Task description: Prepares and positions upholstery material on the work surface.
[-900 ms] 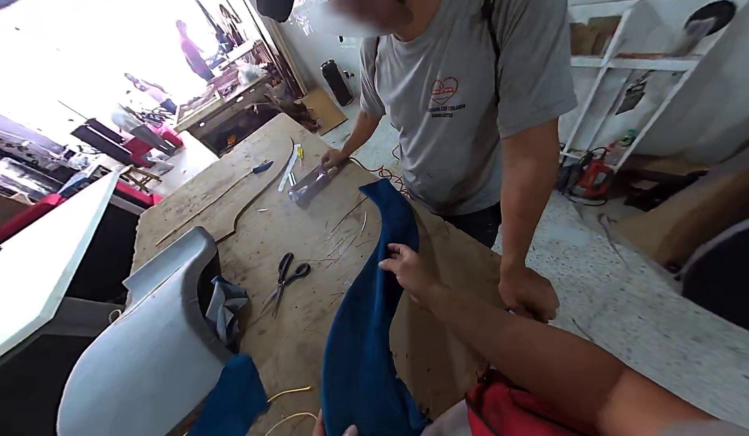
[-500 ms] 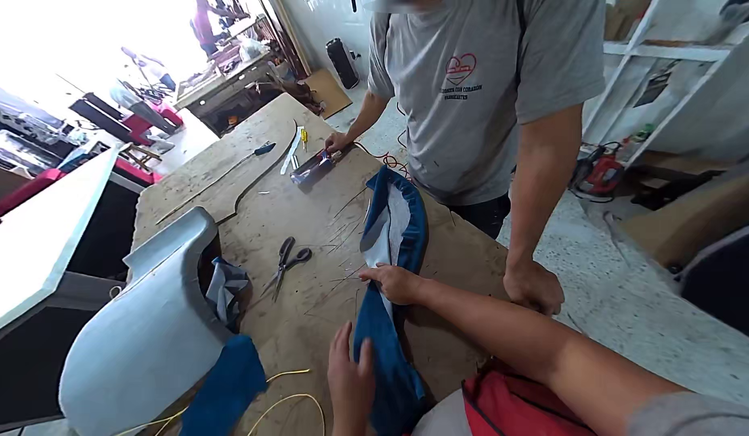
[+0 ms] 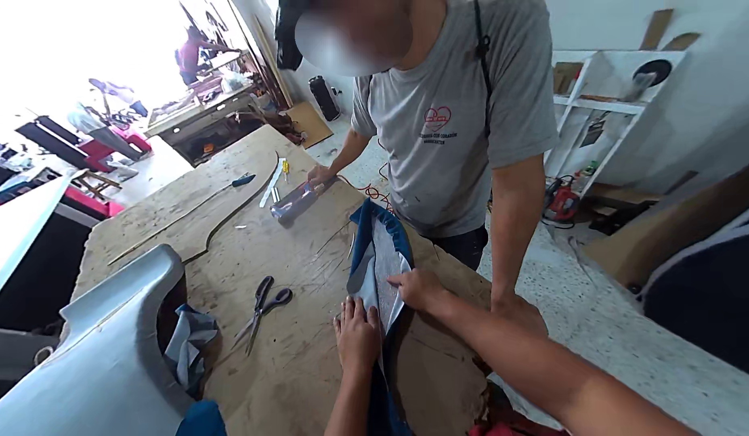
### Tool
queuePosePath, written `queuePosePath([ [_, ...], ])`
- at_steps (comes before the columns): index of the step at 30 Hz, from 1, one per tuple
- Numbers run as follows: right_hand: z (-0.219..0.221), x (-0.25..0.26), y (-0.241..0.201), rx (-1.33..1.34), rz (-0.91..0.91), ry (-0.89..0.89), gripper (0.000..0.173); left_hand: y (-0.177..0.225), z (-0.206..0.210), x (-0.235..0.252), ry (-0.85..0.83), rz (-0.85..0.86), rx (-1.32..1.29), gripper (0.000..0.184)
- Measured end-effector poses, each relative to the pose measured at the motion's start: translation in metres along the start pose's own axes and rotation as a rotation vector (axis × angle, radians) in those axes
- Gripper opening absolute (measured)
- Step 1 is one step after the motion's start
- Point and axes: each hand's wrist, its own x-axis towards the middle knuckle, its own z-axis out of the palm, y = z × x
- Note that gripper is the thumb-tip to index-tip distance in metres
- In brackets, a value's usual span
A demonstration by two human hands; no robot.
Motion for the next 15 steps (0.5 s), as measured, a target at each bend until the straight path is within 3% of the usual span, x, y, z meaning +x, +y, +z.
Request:
queuePosePath([
  [4,0.016,-0.012,0.001,-0.021,0.017,0.105,0.053,-0.003,0.0,0.001,0.055,0.035,-0.066,0.059],
  [12,0.009,-0.012,0.0,-0.055,0.019,0.044,0.055,-0.005,0.003,-0.003,0.09,0.034,-0.102,0.057],
  [15,0.013,-0.011,0.0,-0.079,0.016,0.043,0.055,0.001,-0.01,0.009,0.118,-0.032,-0.276,0.071],
])
